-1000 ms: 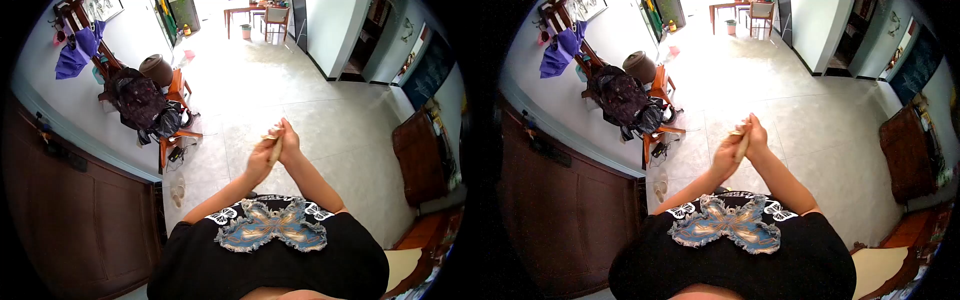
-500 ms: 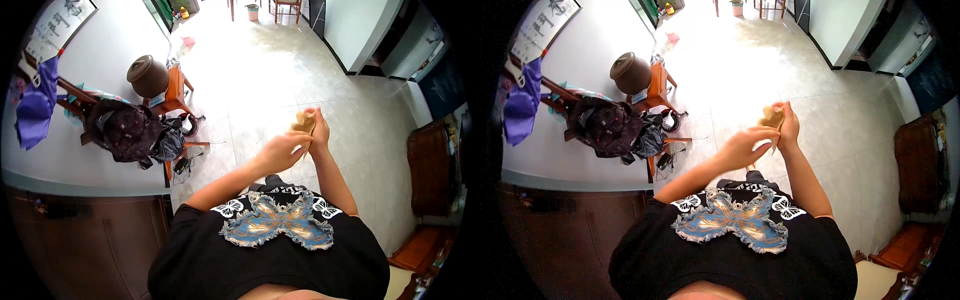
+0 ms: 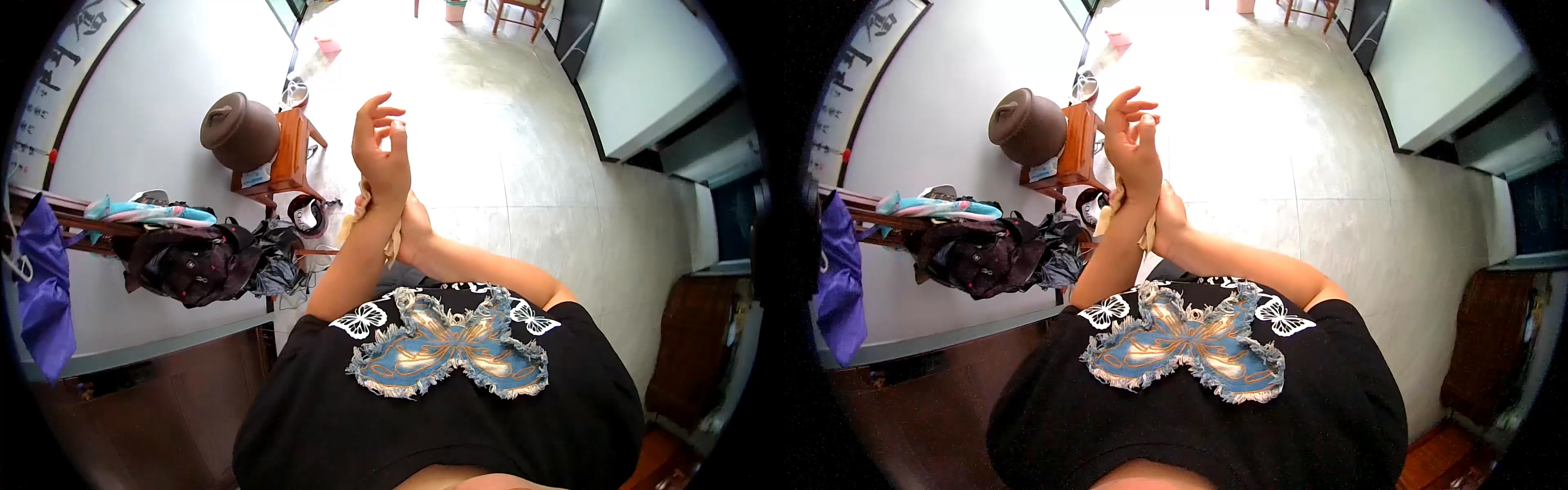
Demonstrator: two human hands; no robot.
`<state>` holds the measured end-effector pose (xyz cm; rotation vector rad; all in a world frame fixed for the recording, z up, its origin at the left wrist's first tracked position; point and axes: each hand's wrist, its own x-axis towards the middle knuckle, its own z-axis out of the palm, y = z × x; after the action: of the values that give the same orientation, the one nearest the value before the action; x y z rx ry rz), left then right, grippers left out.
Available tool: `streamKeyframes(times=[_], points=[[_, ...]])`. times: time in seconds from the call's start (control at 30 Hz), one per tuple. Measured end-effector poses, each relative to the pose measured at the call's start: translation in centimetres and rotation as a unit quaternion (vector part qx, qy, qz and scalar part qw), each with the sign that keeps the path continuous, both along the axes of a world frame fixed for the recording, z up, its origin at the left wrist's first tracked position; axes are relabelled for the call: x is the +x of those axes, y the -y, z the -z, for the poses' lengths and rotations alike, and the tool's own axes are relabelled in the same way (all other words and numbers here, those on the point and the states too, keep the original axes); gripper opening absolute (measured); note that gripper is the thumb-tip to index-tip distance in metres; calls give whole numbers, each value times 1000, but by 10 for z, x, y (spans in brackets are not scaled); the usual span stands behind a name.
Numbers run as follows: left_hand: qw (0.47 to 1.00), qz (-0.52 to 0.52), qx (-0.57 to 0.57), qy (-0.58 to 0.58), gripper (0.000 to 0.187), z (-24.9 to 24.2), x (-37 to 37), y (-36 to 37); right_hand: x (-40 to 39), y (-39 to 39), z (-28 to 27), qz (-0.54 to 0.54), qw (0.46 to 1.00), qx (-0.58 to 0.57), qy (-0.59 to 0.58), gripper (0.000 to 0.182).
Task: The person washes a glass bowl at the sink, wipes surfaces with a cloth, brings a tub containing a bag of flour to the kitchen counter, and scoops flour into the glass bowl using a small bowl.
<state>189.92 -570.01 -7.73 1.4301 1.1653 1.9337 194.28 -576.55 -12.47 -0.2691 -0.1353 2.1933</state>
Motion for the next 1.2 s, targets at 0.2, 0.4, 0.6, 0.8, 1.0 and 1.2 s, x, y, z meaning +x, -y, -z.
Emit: streamKeyframes(times=[0.2, 0.4, 0.6, 0.8, 1.0, 1.2], points=[[888, -146, 233, -368, 22, -161, -261, -114, -230, -120, -151, -39, 989, -94, 106, 50], [880, -74, 182, -433, 27, -152, -336, -98, -251, -124, -176, -1, 958, -97, 272, 46], [946, 256, -188, 60, 93, -218, -319, -52, -253, -122, -304, 189, 832, 287, 436, 60], [750, 380, -205, 500, 62, -446, -104, 41, -75, -39, -514, 119, 594, 450, 657, 82], [653, 358, -396, 536, 41, -422, -130, 2, -103, -122, -596, 324, 580, 468, 582, 47], [610, 496, -256, 562, 50, -386, -84, -609, -124, -751, -475, 23, 900, 388, 195, 38]])
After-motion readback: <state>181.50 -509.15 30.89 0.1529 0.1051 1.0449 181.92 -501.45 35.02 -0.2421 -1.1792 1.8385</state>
